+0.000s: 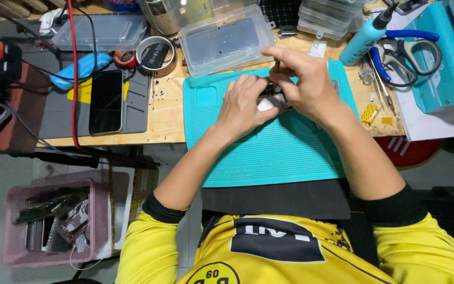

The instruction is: The person wipes a smartphone with a cleaning wipe, opens a plastic storage box to retrieve a phone component, then uses a screwdriver to work on the disassembled phone body on the work mat, manipulating its internal parts.

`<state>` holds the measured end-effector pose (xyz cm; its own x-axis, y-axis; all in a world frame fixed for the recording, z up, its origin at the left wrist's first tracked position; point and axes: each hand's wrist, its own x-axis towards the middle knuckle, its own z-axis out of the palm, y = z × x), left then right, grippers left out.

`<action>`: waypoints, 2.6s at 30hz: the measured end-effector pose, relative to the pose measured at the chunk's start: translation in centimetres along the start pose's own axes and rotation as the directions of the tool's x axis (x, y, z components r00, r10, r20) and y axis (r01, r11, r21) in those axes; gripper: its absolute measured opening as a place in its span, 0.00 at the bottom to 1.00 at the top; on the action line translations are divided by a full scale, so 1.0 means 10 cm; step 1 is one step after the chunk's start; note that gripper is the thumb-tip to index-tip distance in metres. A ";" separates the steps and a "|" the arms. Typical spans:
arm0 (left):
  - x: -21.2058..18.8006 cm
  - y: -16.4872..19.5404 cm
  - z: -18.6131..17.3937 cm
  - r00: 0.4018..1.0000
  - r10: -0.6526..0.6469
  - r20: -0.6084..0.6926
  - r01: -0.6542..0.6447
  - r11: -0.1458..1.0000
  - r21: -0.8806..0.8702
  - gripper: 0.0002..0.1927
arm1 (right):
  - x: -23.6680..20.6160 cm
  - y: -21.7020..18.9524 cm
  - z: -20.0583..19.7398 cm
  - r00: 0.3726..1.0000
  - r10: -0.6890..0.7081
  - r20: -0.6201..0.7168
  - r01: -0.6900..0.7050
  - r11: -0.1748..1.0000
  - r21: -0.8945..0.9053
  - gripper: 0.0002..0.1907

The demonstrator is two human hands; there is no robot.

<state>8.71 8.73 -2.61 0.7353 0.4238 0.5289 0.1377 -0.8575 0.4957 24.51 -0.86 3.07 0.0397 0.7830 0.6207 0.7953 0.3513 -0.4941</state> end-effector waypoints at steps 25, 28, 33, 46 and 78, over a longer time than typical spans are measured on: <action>-0.01 0.07 -0.05 0.998 0.058 -0.022 -0.058 0.998 -0.028 0.28 | -0.03 0.02 -0.07 0.995 0.082 0.049 -0.081 0.996 -0.024 0.23; -0.02 0.07 -0.04 1.000 0.030 0.000 -0.030 0.999 -0.020 0.25 | -0.03 0.00 -0.07 0.998 0.017 0.055 -0.016 0.999 -0.035 0.24; -0.02 0.06 -0.04 0.997 0.081 -0.020 -0.081 0.997 -0.006 0.25 | -0.01 -0.04 -0.07 1.000 0.011 0.022 -0.009 0.996 -0.088 0.22; -0.03 0.07 -0.05 0.999 0.053 0.000 -0.053 0.998 -0.029 0.25 | -0.02 -0.06 -0.08 0.999 -0.018 0.044 0.024 0.990 -0.139 0.23; -0.04 0.06 -0.04 0.999 0.042 -0.031 -0.043 0.999 -0.031 0.25 | -0.04 -0.07 0.00 0.998 0.067 0.002 -0.066 0.992 -0.104 0.26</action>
<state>8.22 8.12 -2.23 0.7197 0.3960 0.5703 0.0851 -0.8655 0.4935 23.94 -1.45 3.13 0.0914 0.8059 0.5849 0.8495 0.2435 -0.4681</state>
